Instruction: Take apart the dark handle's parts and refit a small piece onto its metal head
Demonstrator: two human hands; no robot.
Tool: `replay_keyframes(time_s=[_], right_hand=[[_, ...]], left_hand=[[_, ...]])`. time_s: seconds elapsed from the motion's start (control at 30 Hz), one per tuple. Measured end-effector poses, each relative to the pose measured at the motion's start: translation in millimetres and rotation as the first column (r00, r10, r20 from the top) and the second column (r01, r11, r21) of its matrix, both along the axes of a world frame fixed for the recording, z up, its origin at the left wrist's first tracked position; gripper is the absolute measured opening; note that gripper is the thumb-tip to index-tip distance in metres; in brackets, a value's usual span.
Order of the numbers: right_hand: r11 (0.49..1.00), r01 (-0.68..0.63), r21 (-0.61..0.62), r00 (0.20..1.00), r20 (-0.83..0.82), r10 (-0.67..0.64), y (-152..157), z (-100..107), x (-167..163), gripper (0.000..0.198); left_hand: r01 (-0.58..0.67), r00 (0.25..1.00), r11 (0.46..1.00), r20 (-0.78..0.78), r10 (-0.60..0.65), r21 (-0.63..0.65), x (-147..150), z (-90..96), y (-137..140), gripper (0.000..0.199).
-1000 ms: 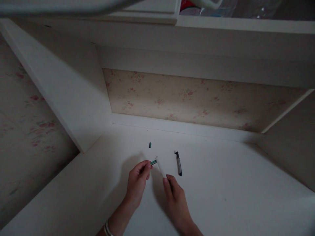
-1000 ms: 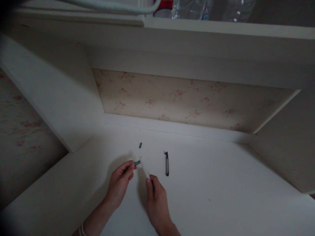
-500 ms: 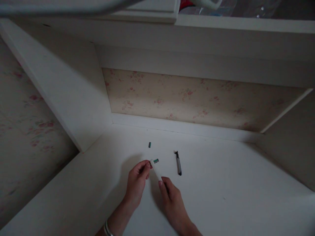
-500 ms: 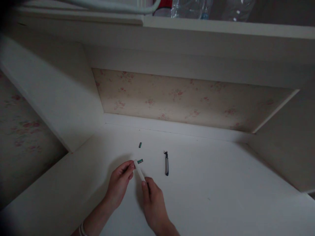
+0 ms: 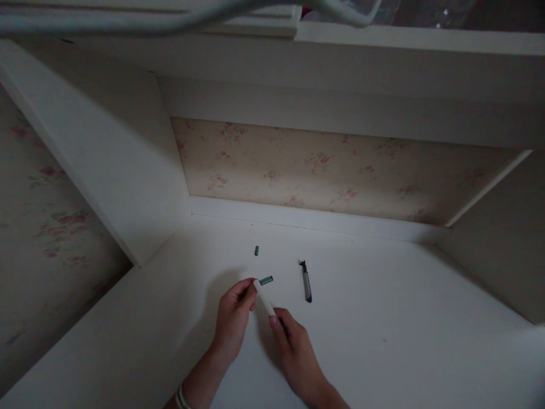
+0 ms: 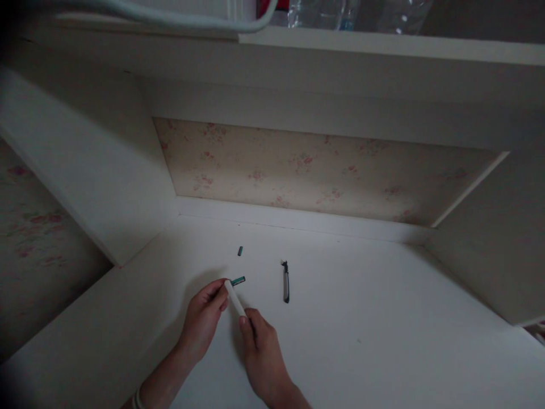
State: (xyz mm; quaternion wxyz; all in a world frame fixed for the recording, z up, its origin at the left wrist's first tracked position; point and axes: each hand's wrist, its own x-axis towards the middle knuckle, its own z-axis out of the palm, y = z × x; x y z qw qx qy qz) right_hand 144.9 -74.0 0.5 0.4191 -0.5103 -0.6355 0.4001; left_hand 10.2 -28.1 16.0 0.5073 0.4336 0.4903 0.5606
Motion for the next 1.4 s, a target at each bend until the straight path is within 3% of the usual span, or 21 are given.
replay_keyframes(time_s=[0.27,0.53,0.73,0.97,1.1,1.23,1.33,1.4], right_hand=[[1.0,0.007,0.003,1.0,0.005,-0.007,2,-3,2,0.032],[0.986,0.166,0.018,0.986,-0.01,-0.166,6,-4,8,0.035],[0.999,0.033,0.009,0.999,-0.002,-0.033,3,-2,2,0.033],[0.996,0.09,-0.02,0.996,0.015,-0.09,5,-3,10,0.034],[0.998,0.048,0.051,0.991,0.121,-0.054,5,-10,10,0.031],[0.992,0.055,0.11,0.981,0.181,-0.075,8,-10,4,0.03],[0.986,0.142,0.092,0.985,0.086,-0.15,3,5,5,0.033],[0.964,0.26,0.057,0.963,-0.083,-0.255,-9,21,11,0.035]], left_hand=[[0.02,1.0,1.0,-0.02,-0.019,0.012,-1,-1.8,1,0.028],[-0.028,0.999,0.999,0.029,0.029,-0.023,-1,-7.5,5,0.033],[-0.002,1.0,1.0,-0.002,0.002,-0.011,0,-4.9,2,0.029],[-0.007,0.999,0.999,0.053,0.009,-0.04,3,-7.9,2,0.032],[-0.02,0.999,1.0,0.03,0.021,-0.014,5,-7.6,2,0.029],[-0.008,0.994,0.999,0.107,0.012,-0.034,9,-9.8,1,0.029],[0.003,0.988,0.999,0.157,0.002,-0.035,10,-13.3,2,0.031],[-0.03,0.986,0.998,0.165,0.039,-0.058,9,-15.6,4,0.033]])
